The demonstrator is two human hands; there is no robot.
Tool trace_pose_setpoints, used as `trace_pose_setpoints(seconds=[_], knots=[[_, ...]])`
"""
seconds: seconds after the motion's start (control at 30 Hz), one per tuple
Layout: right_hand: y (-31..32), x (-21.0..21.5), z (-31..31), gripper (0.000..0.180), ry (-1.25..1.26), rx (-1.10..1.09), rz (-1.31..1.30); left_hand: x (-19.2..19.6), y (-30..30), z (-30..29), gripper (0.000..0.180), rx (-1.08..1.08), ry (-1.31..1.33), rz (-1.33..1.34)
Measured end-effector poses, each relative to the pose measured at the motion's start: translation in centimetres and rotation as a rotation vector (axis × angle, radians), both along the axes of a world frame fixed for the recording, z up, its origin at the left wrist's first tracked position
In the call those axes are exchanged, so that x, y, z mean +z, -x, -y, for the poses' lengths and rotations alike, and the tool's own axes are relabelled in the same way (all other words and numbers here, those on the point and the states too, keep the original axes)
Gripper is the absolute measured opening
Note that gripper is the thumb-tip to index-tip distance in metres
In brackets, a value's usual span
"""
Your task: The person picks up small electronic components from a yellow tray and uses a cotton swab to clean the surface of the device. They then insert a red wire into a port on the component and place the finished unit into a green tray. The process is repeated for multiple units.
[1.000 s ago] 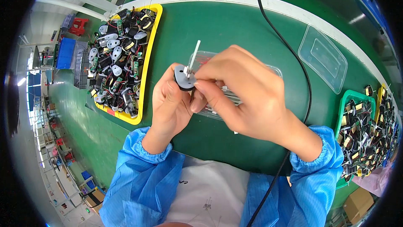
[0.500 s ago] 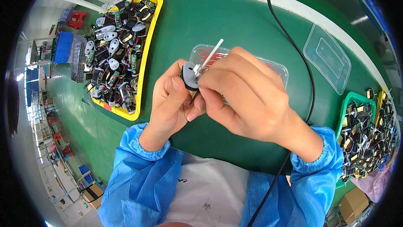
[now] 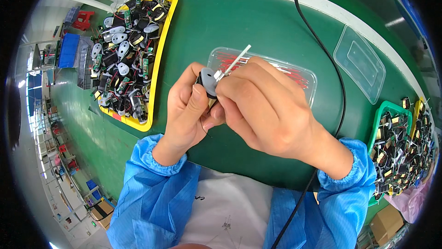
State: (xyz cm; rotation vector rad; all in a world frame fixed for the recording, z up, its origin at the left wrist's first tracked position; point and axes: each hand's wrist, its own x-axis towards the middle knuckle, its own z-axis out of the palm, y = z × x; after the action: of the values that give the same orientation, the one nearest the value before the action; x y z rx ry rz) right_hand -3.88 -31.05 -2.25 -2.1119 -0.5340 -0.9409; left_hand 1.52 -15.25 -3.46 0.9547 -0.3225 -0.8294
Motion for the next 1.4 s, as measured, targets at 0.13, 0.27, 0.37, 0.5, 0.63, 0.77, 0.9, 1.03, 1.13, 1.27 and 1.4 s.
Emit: trace_pose_setpoints(seconds=[0.13, 0.27, 0.37, 0.5, 0.63, 0.77, 0.9, 1.03, 1.13, 1.27, 1.4], knots=[[0.2, -0.3, -0.6, 0.026, 0.041, -0.057, 0.043, -0.2, 0.5, 0.2, 0.024, 0.042, 0.006, 0.020], [0.6, -0.2, -1.1, 0.026, 0.041, -0.096, 0.054, -0.3, 0.8, 0.4, 0.025, 0.055, 0.041, -0.043], [0.6, 0.1, -0.8, 0.023, -0.049, -0.030, -0.009, 0.1, 0.9, 0.3, 0.027, -0.001, 0.110, -0.168], [0.4, 0.7, -0.1, 0.018, -0.197, 0.040, -0.096, 0.3, 0.4, 0.2, 0.030, -0.080, 0.158, -0.189], [0.5, 0.4, -0.3, 0.016, -0.285, -0.007, -0.140, 0.3, 0.3, 0.2, 0.031, -0.093, 0.171, -0.190], [0.3, 0.3, -0.2, 0.017, -0.178, -0.008, -0.056, 0.4, 0.3, 0.2, 0.030, -0.086, 0.159, -0.210], [0.1, 0.1, -0.2, 0.024, -0.025, -0.013, 0.045, 0.5, 0.5, 0.3, 0.029, -0.043, 0.161, -0.226], [0.2, 0.1, -0.3, 0.027, 0.071, -0.029, 0.068, -0.3, 0.3, -0.1, 0.027, -0.028, 0.129, -0.061], [0.7, -0.2, -0.6, 0.021, 0.082, -0.052, 0.057, 0.1, 0.4, 0.0, 0.026, 0.050, -0.007, 0.093], [0.4, 0.0, -0.4, 0.025, 0.002, -0.010, 0.033, 0.0, 0.5, 0.2, 0.028, 0.086, 0.006, 0.103], [0.3, 0.9, 0.2, 0.021, -0.188, 0.063, -0.108, 0.0, 0.4, 0.1, 0.029, -0.006, 0.128, 0.001]])
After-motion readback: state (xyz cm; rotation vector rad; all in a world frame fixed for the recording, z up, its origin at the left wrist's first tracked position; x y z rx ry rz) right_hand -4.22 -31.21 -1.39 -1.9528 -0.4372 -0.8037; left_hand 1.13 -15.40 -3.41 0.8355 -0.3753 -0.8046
